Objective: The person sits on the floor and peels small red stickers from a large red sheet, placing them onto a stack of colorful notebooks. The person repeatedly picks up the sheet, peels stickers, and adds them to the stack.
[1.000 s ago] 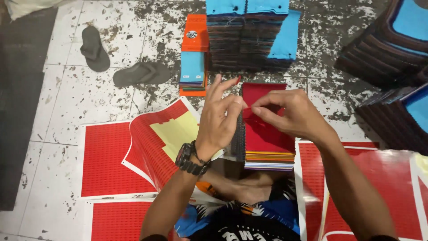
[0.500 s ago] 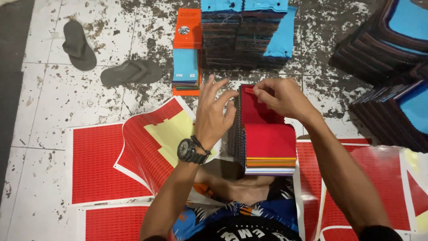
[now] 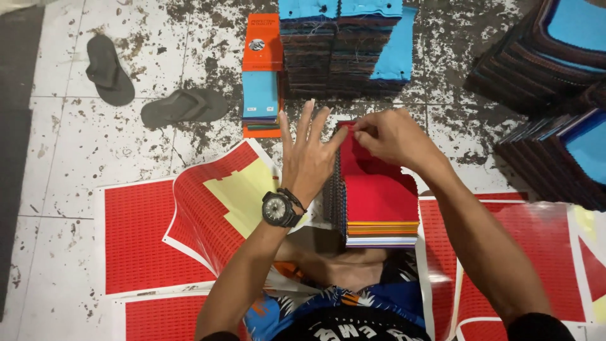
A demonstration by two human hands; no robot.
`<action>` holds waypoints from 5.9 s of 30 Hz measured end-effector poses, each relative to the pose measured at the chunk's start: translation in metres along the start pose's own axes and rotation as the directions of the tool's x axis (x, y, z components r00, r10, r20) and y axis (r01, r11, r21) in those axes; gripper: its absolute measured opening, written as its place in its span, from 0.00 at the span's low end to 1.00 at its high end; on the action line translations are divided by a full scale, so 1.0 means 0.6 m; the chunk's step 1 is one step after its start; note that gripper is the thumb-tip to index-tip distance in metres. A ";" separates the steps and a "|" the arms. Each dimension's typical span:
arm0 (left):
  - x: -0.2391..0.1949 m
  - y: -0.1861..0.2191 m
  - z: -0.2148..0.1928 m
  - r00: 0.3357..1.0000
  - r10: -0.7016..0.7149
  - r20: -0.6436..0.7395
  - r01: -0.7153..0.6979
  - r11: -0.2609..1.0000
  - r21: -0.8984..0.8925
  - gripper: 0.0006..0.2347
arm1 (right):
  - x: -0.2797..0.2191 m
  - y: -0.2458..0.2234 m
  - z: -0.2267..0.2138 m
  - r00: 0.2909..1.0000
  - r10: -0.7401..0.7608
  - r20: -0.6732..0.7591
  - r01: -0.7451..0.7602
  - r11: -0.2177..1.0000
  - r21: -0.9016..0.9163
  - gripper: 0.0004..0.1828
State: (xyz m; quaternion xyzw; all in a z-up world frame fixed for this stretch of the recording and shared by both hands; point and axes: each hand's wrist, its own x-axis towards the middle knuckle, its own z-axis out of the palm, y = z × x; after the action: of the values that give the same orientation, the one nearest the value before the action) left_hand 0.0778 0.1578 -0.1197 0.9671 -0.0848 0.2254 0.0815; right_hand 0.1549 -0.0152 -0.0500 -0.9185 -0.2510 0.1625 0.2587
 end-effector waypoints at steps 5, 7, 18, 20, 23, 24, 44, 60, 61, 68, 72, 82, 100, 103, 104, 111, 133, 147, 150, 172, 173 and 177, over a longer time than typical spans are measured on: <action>0.006 0.001 -0.012 0.999 -0.007 0.053 0.008 1.000 -0.022 0.12 | 0.038 0.073 0.025 0.935 -0.298 -0.194 0.221 0.915 -0.338 0.18; 0.008 -0.003 -0.012 0.998 -0.005 0.062 0.008 0.999 -0.051 0.12 | 0.041 0.084 0.033 0.917 -0.353 -0.184 0.261 0.883 -0.391 0.19; -0.004 -0.021 0.019 0.959 -0.270 -0.084 0.140 0.711 -0.689 0.24 | 0.011 0.118 0.064 0.662 -0.642 -0.387 0.426 0.747 -0.510 0.08; 0.002 -0.021 0.013 0.965 -0.252 -0.070 0.134 0.708 -0.694 0.24 | -0.012 0.083 0.040 0.766 -0.584 -0.268 0.465 0.792 -0.396 0.03; 0.007 -0.018 0.012 0.977 -0.212 -0.038 0.128 0.712 -0.691 0.24 | -0.024 0.042 0.011 0.887 -0.441 -0.137 0.429 0.897 -0.106 0.07; 0.012 -0.019 0.013 0.980 -0.195 -0.025 0.127 0.723 -0.679 0.25 | -0.021 0.030 0.000 0.923 -0.363 -0.128 0.374 0.925 0.065 0.07; 0.000 -0.023 -0.009 0.994 -0.107 0.009 0.103 0.921 -0.377 0.16 | 0.009 0.036 0.001 0.995 -0.097 0.010 0.087 0.935 0.344 0.08; 0.001 -0.013 0.022 0.998 -0.004 -0.060 0.000 0.998 -0.070 0.14 | 0.048 0.085 0.041 0.889 -0.384 -0.249 0.252 0.865 -0.434 0.17; 0.002 -0.013 0.015 0.998 -0.002 -0.060 -0.002 0.998 -0.069 0.14 | 0.049 0.090 0.046 0.889 -0.383 -0.251 0.251 0.866 -0.433 0.17; 0.010 -0.016 0.002 0.958 -0.261 -0.122 0.096 0.691 -0.717 0.20 | 0.036 0.121 0.063 0.653 -0.663 -0.366 0.396 0.711 -0.582 0.07; 0.021 -0.011 -0.028 0.937 -0.348 -0.036 0.125 0.430 -0.894 0.24 | 0.007 0.096 0.049 0.624 -0.696 -0.354 0.461 0.694 -0.553 0.09; 0.038 -0.011 -0.032 0.971 -0.236 0.039 0.126 0.363 -0.923 0.24 | -0.019 0.012 -0.026 0.968 -0.245 -0.052 0.250 0.951 0.181 0.14; 0.042 -0.004 -0.043 0.980 -0.195 -0.043 0.056 0.472 -0.880 0.23 | -0.004 0.040 0.009 0.979 -0.177 -0.103 0.204 0.888 0.412 0.08; 0.042 -0.005 -0.042 0.983 -0.176 -0.045 0.044 0.470 -0.882 0.22 | -0.004 0.027 0.003 0.978 -0.188 -0.094 0.210 0.877 0.432 0.11; 0.042 -0.005 -0.038 0.985 -0.169 -0.024 0.057 0.458 -0.887 0.22 | -0.004 0.024 0.001 0.975 -0.201 -0.095 0.222 0.884 0.411 0.09; 0.053 0.006 -0.067 0.987 -0.143 -0.073 0.050 0.711 -0.702 0.19 | -0.010 0.037 0.011 0.986 -0.143 -0.084 0.165 0.912 0.375 0.06; 0.004 -0.035 0.049 0.977 0.099 -0.189 -0.112 0.992 -0.060 0.12 | 0.019 0.035 0.013 0.997 -0.014 -0.073 0.004 0.990 -0.141 0.13; 0.030 -0.020 -0.017 0.908 -0.408 -0.096 0.087 0.407 -0.909 0.19 | 0.002 0.113 0.064 0.648 -0.670 -0.363 0.379 0.697 -0.609 0.09; 0.040 -0.016 -0.023 0.903 -0.428 0.024 0.080 0.112 -0.991 0.16 | -0.041 0.036 -0.001 0.838 -0.539 -0.083 0.521 0.836 -0.173 0.06; 0.031 -0.019 -0.020 0.998 -0.052 -0.029 0.017 0.711 -0.703 0.17 | -0.002 0.050 0.006 0.992 -0.126 0.004 0.104 0.835 0.540 0.10; 0.029 -0.020 -0.021 0.999 -0.034 0.025 0.042 0.798 -0.601 0.17 | -0.005 0.039 -0.002 0.990 -0.138 -0.012 0.124 0.844 0.522 0.10; 0.022 -0.014 -0.028 0.987 -0.149 0.052 0.157 0.961 -0.228 0.14 | -0.007 0.033 -0.012 0.977 -0.203 -0.069 0.211 0.850 0.483 0.09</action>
State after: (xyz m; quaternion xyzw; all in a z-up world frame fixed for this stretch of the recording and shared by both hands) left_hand 0.0840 0.1679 -0.0998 0.9584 -0.0369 0.1904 0.2093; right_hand 0.1619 -0.0351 -0.0544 -0.7924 -0.2971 0.1846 0.4997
